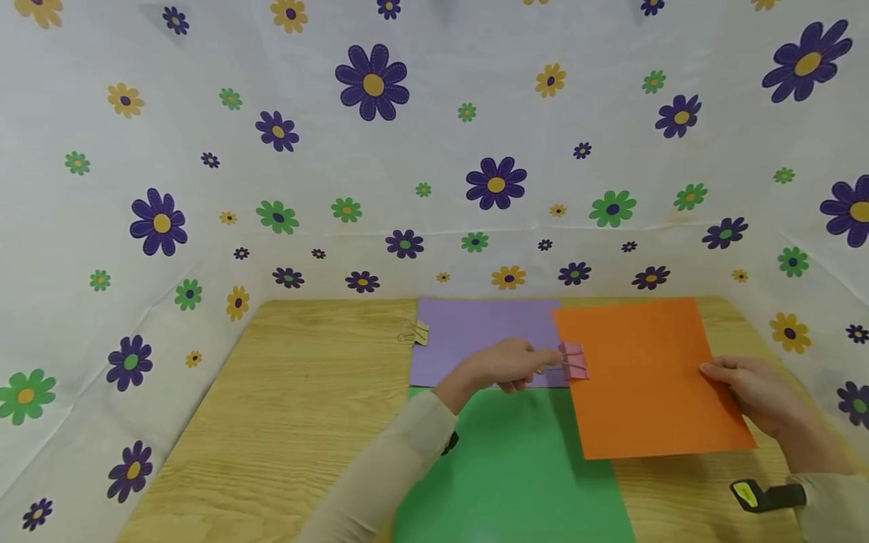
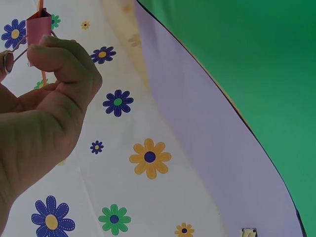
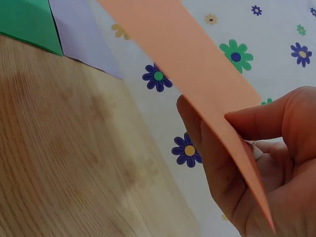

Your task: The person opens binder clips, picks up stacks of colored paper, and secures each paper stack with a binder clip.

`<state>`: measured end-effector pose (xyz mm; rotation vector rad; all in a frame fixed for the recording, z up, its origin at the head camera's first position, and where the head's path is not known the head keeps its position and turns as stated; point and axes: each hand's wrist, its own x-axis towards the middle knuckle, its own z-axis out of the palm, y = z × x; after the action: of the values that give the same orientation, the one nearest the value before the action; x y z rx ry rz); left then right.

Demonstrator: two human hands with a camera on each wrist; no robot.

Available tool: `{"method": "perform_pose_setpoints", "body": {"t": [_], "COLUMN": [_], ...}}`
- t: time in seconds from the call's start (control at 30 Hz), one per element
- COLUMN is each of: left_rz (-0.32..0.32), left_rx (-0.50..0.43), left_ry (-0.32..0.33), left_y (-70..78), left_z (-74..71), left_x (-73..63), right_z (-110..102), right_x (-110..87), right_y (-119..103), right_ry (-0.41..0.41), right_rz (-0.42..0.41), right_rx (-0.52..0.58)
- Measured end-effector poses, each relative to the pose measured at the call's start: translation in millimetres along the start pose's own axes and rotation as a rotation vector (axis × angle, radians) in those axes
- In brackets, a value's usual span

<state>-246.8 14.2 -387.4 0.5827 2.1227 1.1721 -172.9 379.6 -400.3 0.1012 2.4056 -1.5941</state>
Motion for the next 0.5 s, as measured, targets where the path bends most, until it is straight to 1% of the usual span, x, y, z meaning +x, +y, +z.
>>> {"method": "perform_pose_setpoints", "body": {"t": [0.1, 0.23, 0.33, 0.5], "left_rz": [0.007, 0.014, 0.01, -0.002], "left_rx": [0.008, 0.016, 0.011, 0.013], "left_ry": [-0.008, -0.018, -0.018, -0.012], "left_y": [0.3, 1.6, 3.1, 3.8], "left_z": [4.7, 10.7, 14.3, 19.9], "left_x": [4.5, 8.4, 10.0, 13.7], "right_z": [-2.5, -5.2, -7.5, -11.3], "right_x": [-0.3, -0.7, -0.3, 0.8], "right_y": [1.3, 4.5, 7.8, 14.7], "right_ry": [0.003, 0.013, 0.027, 0.034], "right_rz": [0.018, 0.04, 0.056, 0.087], "right_rx": [-0.004, -0.045, -0.072, -0.079]}}
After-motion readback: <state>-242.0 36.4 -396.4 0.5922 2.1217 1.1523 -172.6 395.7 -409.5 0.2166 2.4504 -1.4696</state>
